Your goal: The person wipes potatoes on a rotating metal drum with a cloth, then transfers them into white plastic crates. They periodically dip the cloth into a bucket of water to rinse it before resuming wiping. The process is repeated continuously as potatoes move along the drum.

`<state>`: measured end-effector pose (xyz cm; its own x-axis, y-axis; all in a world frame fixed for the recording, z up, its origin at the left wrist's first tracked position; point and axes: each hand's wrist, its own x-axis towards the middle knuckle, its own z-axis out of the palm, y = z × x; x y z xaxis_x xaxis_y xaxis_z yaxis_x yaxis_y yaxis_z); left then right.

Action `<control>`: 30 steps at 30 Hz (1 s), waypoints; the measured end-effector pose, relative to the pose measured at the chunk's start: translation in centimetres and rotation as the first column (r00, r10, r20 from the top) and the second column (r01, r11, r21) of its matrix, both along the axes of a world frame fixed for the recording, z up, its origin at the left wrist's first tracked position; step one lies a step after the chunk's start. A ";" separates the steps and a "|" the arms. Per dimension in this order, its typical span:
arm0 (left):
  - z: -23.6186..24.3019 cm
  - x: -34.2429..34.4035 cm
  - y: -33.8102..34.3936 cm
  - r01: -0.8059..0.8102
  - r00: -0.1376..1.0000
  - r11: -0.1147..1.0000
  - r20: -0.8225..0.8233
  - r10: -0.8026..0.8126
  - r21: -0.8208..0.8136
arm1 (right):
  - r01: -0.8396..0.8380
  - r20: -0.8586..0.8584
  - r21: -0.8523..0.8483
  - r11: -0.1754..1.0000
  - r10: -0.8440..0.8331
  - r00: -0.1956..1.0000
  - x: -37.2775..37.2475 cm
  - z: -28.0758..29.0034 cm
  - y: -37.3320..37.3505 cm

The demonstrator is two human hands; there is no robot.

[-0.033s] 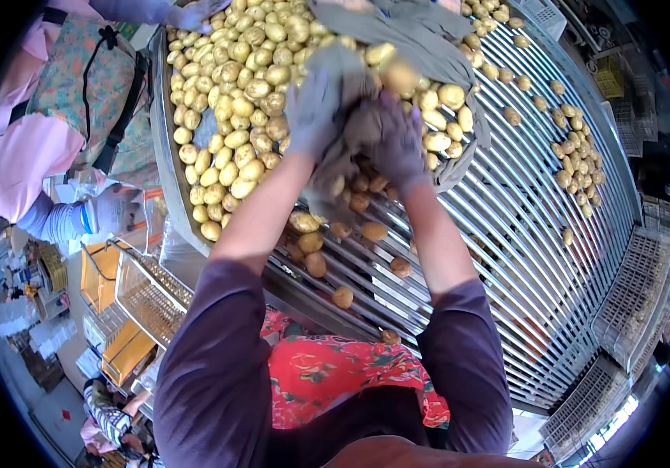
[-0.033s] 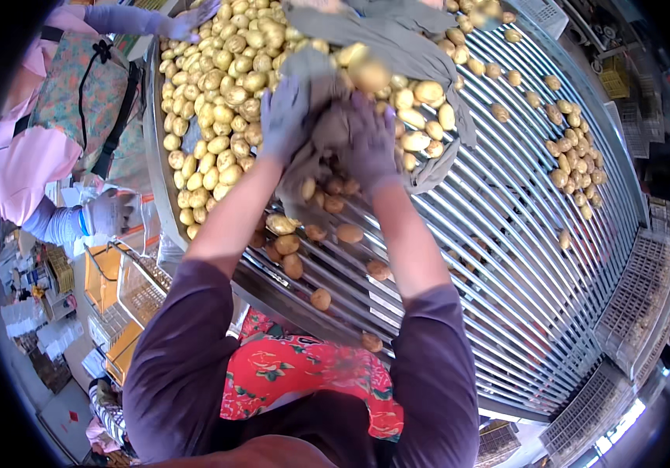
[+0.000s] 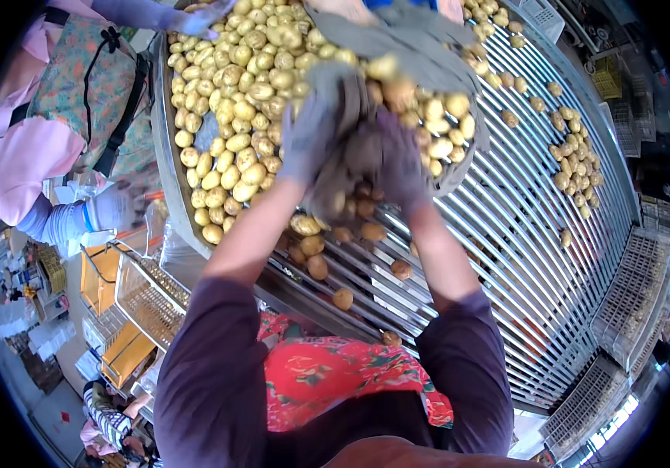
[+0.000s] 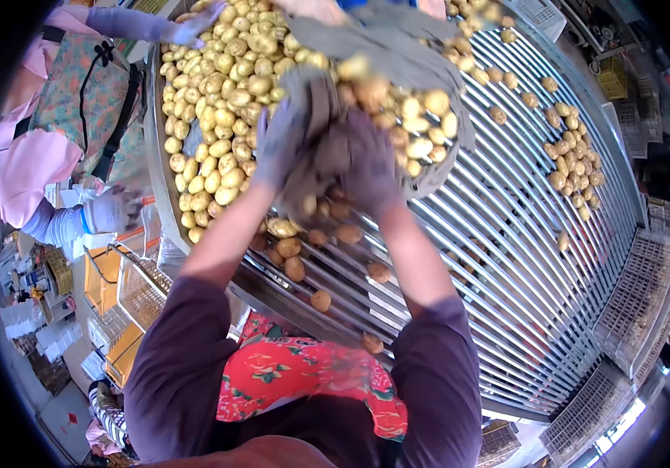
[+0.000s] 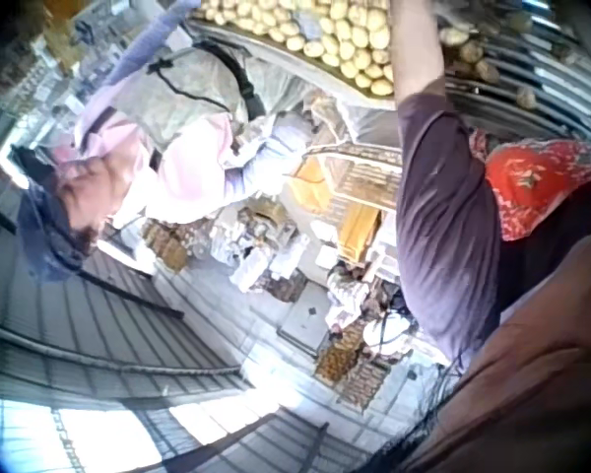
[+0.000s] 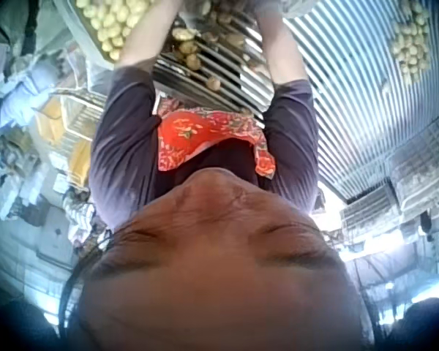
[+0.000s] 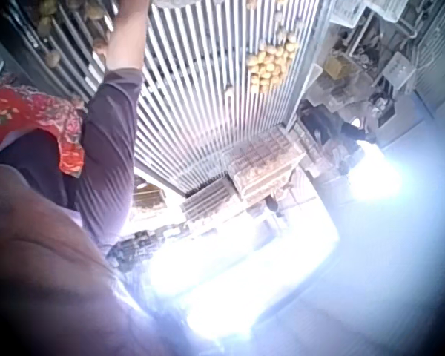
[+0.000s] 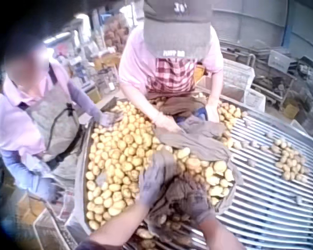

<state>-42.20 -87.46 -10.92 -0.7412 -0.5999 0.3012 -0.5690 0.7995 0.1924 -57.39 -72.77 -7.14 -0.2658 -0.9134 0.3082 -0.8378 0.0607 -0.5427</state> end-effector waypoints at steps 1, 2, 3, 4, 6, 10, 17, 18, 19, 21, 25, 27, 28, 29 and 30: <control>0.1 3.9 2.0 0.097 0.992 0.995 0.075 -0.097 -0.007 | -0.064 0.051 -0.097 0.993 0.069 0.996 1.2 -0.2 2.2; 2.2 5.7 3.9 0.177 0.973 0.982 0.141 -0.183 0.059 | -0.070 -0.208 -0.169 0.983 0.034 0.978 2.4 -3.1 4.8; 5.0 6.6 5.9 0.136 0.965 0.958 0.186 -0.186 0.251 | -0.120 -0.442 -0.231 0.966 0.005 0.897 3.5 -5.5 5.9; 3.9 7.8 6.2 0.146 0.979 0.965 0.107 -0.172 0.218 | -0.108 -0.414 -0.103 0.989 0.056 0.909 4.0 -4.9 4.8; 1.4 6.0 2.5 0.102 0.983 0.992 0.160 -0.088 -0.080 | -0.087 -0.330 0.186 0.979 0.146 0.933 5.6 -1.4 2.9; 0.6 -1.4 -5.9 -0.095 0.995 0.968 -0.041 0.088 -0.234 | 0.140 -0.349 0.145 0.979 -0.082 0.933 1.5 -0.3 -6.8; 4.7 15.7 10.1 0.105 0.888 0.975 0.422 -0.181 0.198 | -0.348 0.297 0.305 0.887 0.258 0.919 7.5 3.1 7.9; 3.6 15.1 11.7 -0.015 0.922 0.966 0.378 -0.087 0.259 | -0.311 -0.028 0.395 0.865 0.349 0.937 9.2 2.3 8.2; 5.1 13.5 10.6 0.017 0.945 0.963 0.311 -0.103 0.267 | -0.176 -0.210 0.385 0.906 0.272 0.939 9.9 0.0 7.8; 4.0 10.2 4.7 0.011 0.913 0.992 0.407 0.043 -0.129 | 0.058 -0.584 0.370 0.927 0.184 0.791 9.0 0.0 3.4; 4.3 2.4 0.5 -0.204 0.964 0.946 0.218 0.149 0.253 | 0.063 -0.217 0.285 0.957 0.000 0.976 4.3 0.1 -2.9; 0.1 4.8 4.3 -0.100 0.978 0.944 -0.145 0.152 0.314 | 0.152 -0.170 0.333 0.931 -0.099 0.980 4.4 -0.8 0.3; 0.0 6.4 6.4 -0.039 0.956 0.951 -0.264 0.125 0.306 | 0.045 -0.234 0.431 0.901 0.063 0.970 4.5 0.1 2.5; 2.1 8.2 8.9 0.019 0.962 0.968 -0.270 0.050 0.249 | -0.040 -0.282 0.527 0.849 0.219 0.934 4.9 1.0 4.9; 3.9 10.7 9.5 0.205 0.936 0.881 -0.347 -0.050 0.427 | -0.179 0.320 0.327 0.928 0.069 0.945 6.1 1.8 6.8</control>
<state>-31.51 -78.00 -7.05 -0.7313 -0.6334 0.2528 -0.3141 0.6419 0.6995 -51.30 -65.96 -5.31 -0.1726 -0.9789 -0.1093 -0.6538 0.1969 -0.7306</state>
